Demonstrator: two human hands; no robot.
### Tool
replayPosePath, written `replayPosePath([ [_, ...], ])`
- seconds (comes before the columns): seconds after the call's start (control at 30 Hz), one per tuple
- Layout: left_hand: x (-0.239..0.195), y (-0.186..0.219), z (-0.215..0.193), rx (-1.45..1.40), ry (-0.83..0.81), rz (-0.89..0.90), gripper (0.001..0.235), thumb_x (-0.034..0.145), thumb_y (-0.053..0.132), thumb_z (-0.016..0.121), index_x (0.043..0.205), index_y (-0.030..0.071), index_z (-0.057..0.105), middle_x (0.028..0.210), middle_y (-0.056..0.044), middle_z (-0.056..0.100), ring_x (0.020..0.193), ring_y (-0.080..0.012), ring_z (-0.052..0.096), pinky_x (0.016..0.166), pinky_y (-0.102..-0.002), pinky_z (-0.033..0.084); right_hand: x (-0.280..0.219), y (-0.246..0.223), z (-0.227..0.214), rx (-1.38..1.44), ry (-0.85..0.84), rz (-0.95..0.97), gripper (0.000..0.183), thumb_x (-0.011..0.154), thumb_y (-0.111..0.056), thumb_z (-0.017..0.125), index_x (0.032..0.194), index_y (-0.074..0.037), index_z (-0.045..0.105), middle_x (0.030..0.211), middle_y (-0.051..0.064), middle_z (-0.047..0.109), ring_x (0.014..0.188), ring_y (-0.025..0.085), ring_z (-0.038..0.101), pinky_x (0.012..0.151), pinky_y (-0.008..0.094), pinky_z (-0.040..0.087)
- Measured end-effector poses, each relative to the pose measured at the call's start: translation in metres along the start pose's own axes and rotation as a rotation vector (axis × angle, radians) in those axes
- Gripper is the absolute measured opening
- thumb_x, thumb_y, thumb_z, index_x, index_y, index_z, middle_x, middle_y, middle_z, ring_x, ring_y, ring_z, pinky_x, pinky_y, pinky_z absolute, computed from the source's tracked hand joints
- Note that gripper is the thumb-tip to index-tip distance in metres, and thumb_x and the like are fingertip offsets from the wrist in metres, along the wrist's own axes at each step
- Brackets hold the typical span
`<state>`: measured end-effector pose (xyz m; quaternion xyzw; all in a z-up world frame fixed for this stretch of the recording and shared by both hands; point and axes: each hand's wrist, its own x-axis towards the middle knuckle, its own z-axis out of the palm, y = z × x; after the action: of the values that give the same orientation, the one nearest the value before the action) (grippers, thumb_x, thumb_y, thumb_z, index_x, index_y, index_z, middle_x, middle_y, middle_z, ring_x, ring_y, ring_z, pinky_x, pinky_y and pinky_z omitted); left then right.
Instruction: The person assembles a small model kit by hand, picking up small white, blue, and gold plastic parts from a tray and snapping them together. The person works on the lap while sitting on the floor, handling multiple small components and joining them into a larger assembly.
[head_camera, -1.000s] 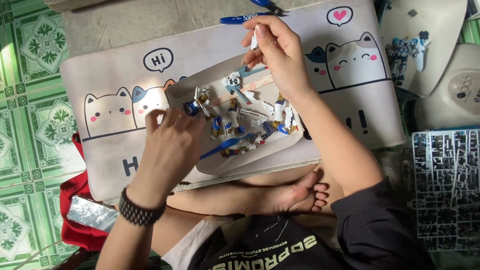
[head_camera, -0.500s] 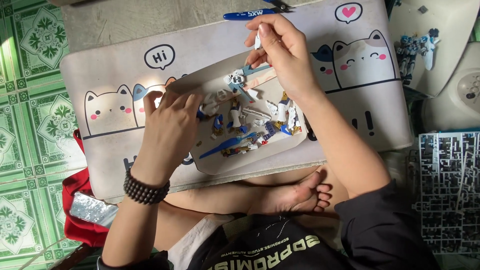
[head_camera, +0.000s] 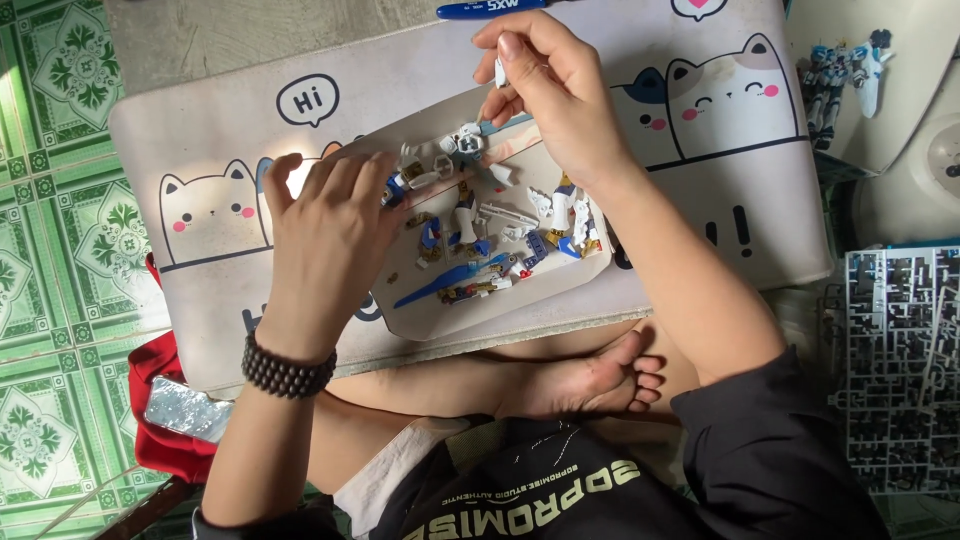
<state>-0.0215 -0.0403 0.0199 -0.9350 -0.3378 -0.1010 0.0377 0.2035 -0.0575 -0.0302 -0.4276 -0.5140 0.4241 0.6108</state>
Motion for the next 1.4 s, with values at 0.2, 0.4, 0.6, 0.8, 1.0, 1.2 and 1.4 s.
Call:
replayPosePath([
  [0.2, -0.023, 0.015, 0.003, -0.207, -0.303, 0.125, 0.043, 0.075, 0.027, 0.067, 0.113, 0.008, 0.057, 0.103, -0.007, 0.065, 0.093, -0.0217, 0.062, 0.081, -0.035, 0.045, 0.001, 0.002, 0.0, 0.016, 0.01, 0.014, 0.019, 0.102, -0.017, 0.041, 0.114, -0.006, 0.051, 0.094, 0.007, 0.057, 0.072, 0.013, 0.059, 0.065, 0.023, 0.051],
  [0.4, -0.017, 0.013, 0.005, -0.082, -0.143, 0.066, 0.025, 0.083, 0.013, 0.057, 0.107, 0.006, 0.055, 0.089, -0.006, 0.066, 0.075, -0.0205, 0.062, 0.07, -0.031, 0.044, 0.0, -0.002, 0.001, 0.047, 0.015, 0.074, 0.019, 0.101, -0.018, 0.042, 0.113, -0.006, 0.052, 0.093, 0.006, 0.057, 0.072, 0.013, 0.059, 0.067, 0.023, 0.051],
  [0.6, -0.013, 0.027, 0.0, -0.122, -0.16, 0.166, 0.014, 0.081, 0.016, 0.06, 0.093, 0.008, 0.059, 0.093, -0.003, 0.062, 0.081, -0.0171, 0.057, 0.075, -0.031, 0.044, -0.001, -0.005, 0.002, 0.047, -0.007, 0.087, 0.02, 0.101, -0.02, 0.043, 0.113, -0.006, 0.052, 0.092, 0.007, 0.057, 0.071, 0.012, 0.059, 0.066, 0.022, 0.05],
  [0.8, -0.014, 0.036, 0.005, -0.357, -0.233, 0.252, 0.019, 0.077, 0.01, 0.054, 0.095, 0.007, 0.058, 0.094, -0.006, 0.056, 0.087, -0.021, 0.059, 0.08, -0.034, 0.047, 0.0, -0.007, -0.001, 0.074, -0.015, 0.127, 0.023, 0.101, -0.022, 0.042, 0.113, -0.006, 0.052, 0.092, 0.008, 0.057, 0.072, 0.014, 0.06, 0.066, 0.023, 0.049],
  [1.0, -0.014, 0.034, 0.021, -0.283, -0.199, 0.197, 0.012, 0.084, 0.012, 0.053, 0.093, 0.006, 0.057, 0.099, -0.007, 0.059, 0.07, -0.0196, 0.059, 0.067, -0.031, 0.049, 0.0, -0.008, 0.0, 0.105, 0.01, 0.104, 0.023, 0.102, -0.023, 0.041, 0.114, -0.007, 0.053, 0.095, 0.008, 0.058, 0.073, 0.014, 0.059, 0.068, 0.023, 0.05],
  [1.2, 0.001, 0.012, 0.005, -0.195, -0.209, 0.15, 0.009, 0.085, 0.013, 0.059, 0.091, 0.006, 0.059, 0.09, -0.005, 0.06, 0.069, -0.0191, 0.062, 0.067, -0.031, 0.051, -0.001, -0.004, -0.002, 0.102, 0.002, 0.071, 0.02, 0.101, -0.017, 0.047, 0.118, -0.007, 0.05, 0.101, 0.009, 0.056, 0.079, 0.016, 0.058, 0.073, 0.025, 0.051],
  [1.4, 0.04, -0.006, 0.003, -0.721, -0.114, 0.058, 0.013, 0.076, -0.004, 0.066, 0.088, -0.003, 0.063, 0.083, -0.01, 0.061, 0.063, -0.0194, 0.054, 0.057, -0.029, 0.043, -0.002, -0.007, 0.001, 0.046, -0.004, 0.092, 0.021, 0.1, -0.012, 0.05, 0.119, -0.005, 0.049, 0.1, 0.01, 0.058, 0.081, 0.017, 0.063, 0.074, 0.024, 0.053],
])
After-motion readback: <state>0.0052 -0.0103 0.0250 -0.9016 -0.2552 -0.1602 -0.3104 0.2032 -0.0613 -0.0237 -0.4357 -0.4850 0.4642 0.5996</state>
